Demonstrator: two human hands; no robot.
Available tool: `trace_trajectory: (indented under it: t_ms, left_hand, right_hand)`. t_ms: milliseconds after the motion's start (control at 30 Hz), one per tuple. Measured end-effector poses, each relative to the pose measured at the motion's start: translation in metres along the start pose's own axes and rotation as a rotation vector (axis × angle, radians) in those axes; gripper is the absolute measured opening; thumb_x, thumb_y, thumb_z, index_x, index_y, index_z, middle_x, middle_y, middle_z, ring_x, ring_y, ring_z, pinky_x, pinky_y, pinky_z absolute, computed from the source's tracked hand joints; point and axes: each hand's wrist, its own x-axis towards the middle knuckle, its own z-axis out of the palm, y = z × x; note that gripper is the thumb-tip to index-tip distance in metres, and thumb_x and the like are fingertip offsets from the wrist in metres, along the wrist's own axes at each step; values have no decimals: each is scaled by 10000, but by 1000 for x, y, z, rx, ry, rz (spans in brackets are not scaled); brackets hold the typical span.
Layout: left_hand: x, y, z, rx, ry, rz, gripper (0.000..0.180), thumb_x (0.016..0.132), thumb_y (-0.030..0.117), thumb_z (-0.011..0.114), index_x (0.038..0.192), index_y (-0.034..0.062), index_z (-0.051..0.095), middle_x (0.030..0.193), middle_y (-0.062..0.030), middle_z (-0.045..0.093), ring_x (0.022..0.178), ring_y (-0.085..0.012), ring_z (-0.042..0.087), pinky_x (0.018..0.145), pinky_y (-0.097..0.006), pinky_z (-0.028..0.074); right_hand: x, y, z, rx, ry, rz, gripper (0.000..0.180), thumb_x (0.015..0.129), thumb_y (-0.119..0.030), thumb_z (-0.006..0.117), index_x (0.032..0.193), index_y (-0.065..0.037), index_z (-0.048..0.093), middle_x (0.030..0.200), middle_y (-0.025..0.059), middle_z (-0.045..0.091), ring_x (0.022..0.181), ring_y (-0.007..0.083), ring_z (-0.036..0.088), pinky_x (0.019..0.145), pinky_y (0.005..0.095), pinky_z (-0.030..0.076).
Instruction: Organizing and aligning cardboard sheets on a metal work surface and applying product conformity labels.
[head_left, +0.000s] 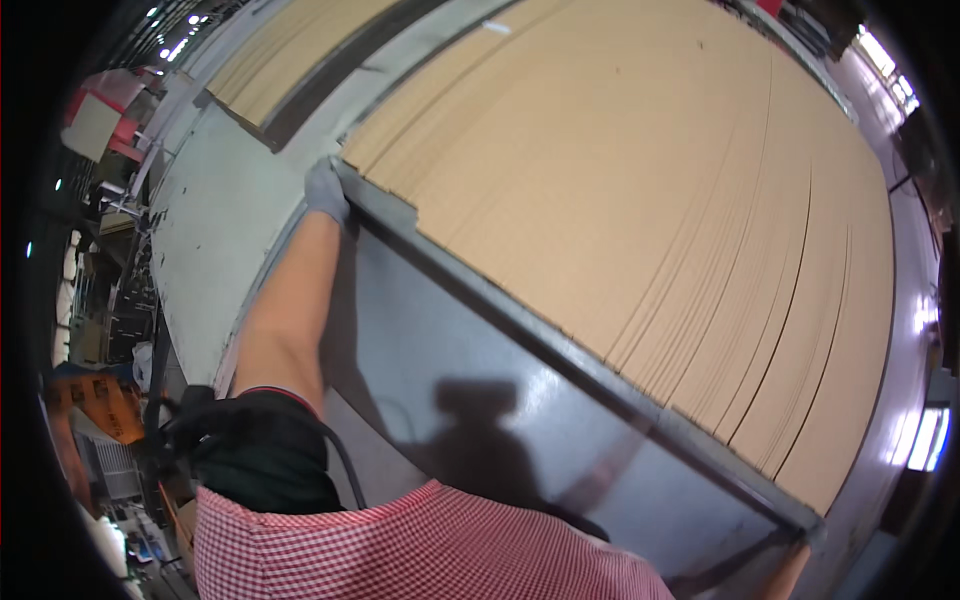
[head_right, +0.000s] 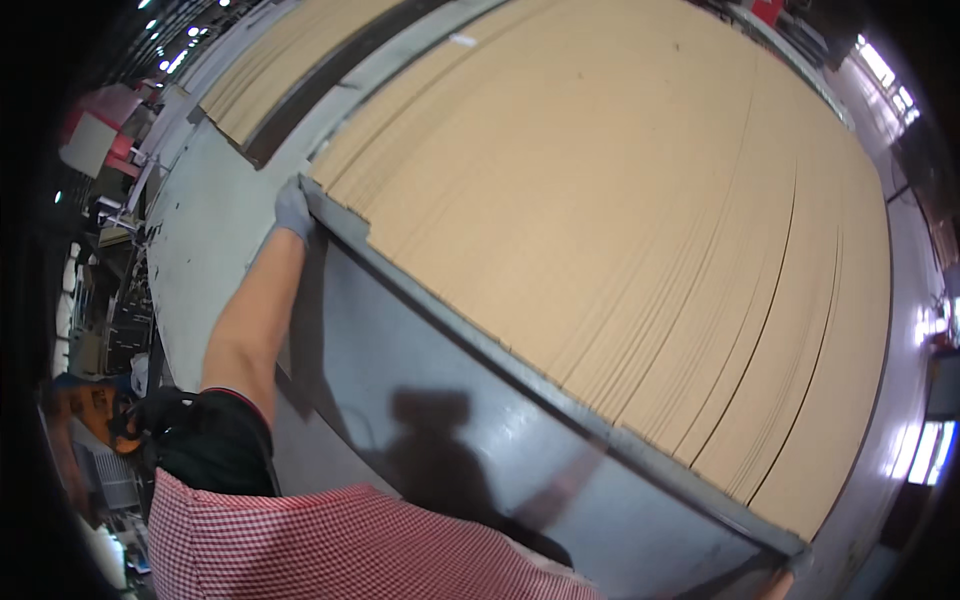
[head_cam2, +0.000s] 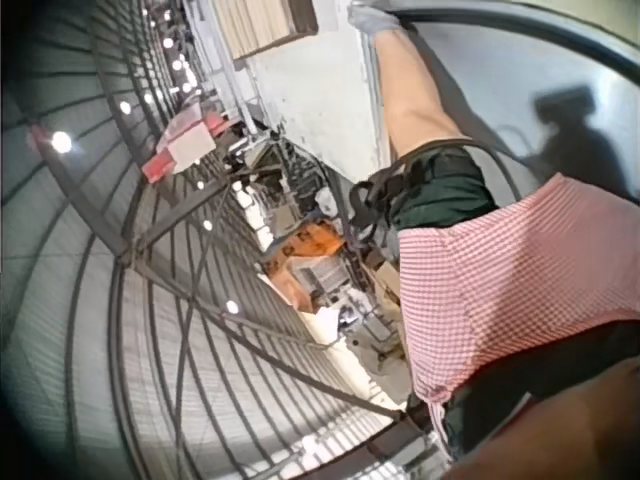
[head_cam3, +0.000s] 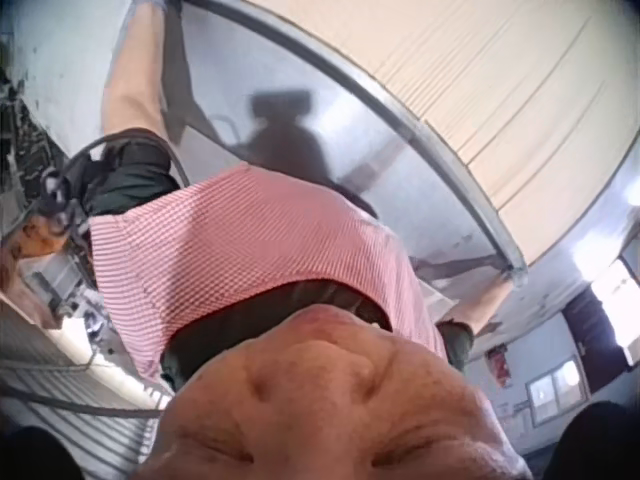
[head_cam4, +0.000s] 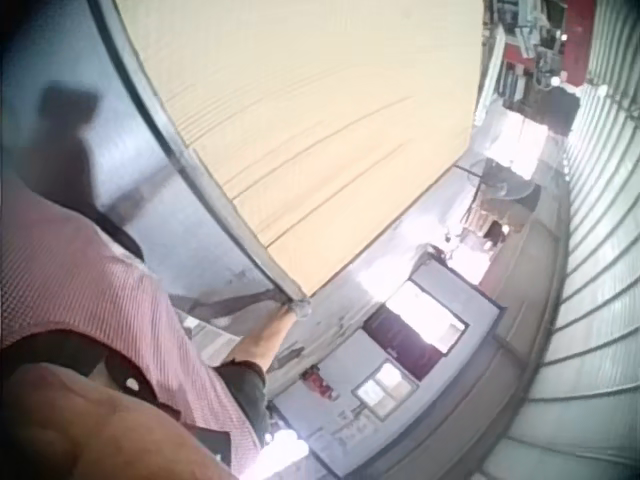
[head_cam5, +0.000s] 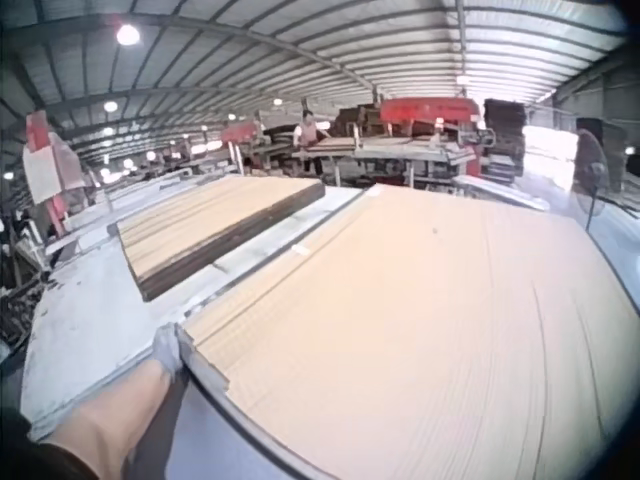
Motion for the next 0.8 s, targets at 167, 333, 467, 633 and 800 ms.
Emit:
trace_trajectory:
  t_ms: [167, 333, 467, 633, 800]
  left_hand:
    - [-23, -25, 52, 1231, -146, 702, 383, 921, 284, 382, 990, -29, 591, 965, -209, 609, 902, -299, 572, 768, -400, 458]
    - [40, -28, -62, 1163, -197, 975, 350, 857, 232, 505, 1088, -21, 576, 1008, -216, 599, 930, -331, 568, 798, -418, 465]
    - [85, -58, -87, 1134, -389, 777, 356, 809, 174, 552, 1119, -1, 570, 1117, -230, 578, 1071, -368, 537, 936, -391, 425]
    - [169, -61, -98, 1595, -285, 1025, 403, 849, 196, 535, 1201, 1, 524, 1206, -211, 548, 1122, -353, 516, 977, -389, 410]
    - [159, -55, -83, 943, -462, 698, 507, 798, 127, 567, 1273, -6, 452, 1199, -188, 547, 1109, -297, 530, 954, -355, 422]
  right_hand:
    - [107, 2, -113, -385, 48, -204, 327, 872, -243, 458, 944, 11, 651, 875, 155, 653, 778, 282, 639, 667, 380, 538]
    - [15, 23, -79, -4, 89, -30, 224, 828, -180, 493, 872, -7, 628, 816, 110, 614, 731, 230, 600, 632, 375, 501]
    - [-9, -15, -114, -22, 72, -83, 158, 805, -127, 467, 771, -26, 584, 736, 85, 564, 642, 221, 555, 574, 352, 484]
    - [5, -15, -53, -58, 56, -161, 188, 777, -88, 462, 775, -6, 632, 726, 99, 603, 631, 200, 553, 547, 356, 460]
    - [12, -25, -41, 81, 340, -42, 267, 792, -155, 459, 813, 34, 647, 774, 141, 634, 663, 244, 604, 596, 374, 476]
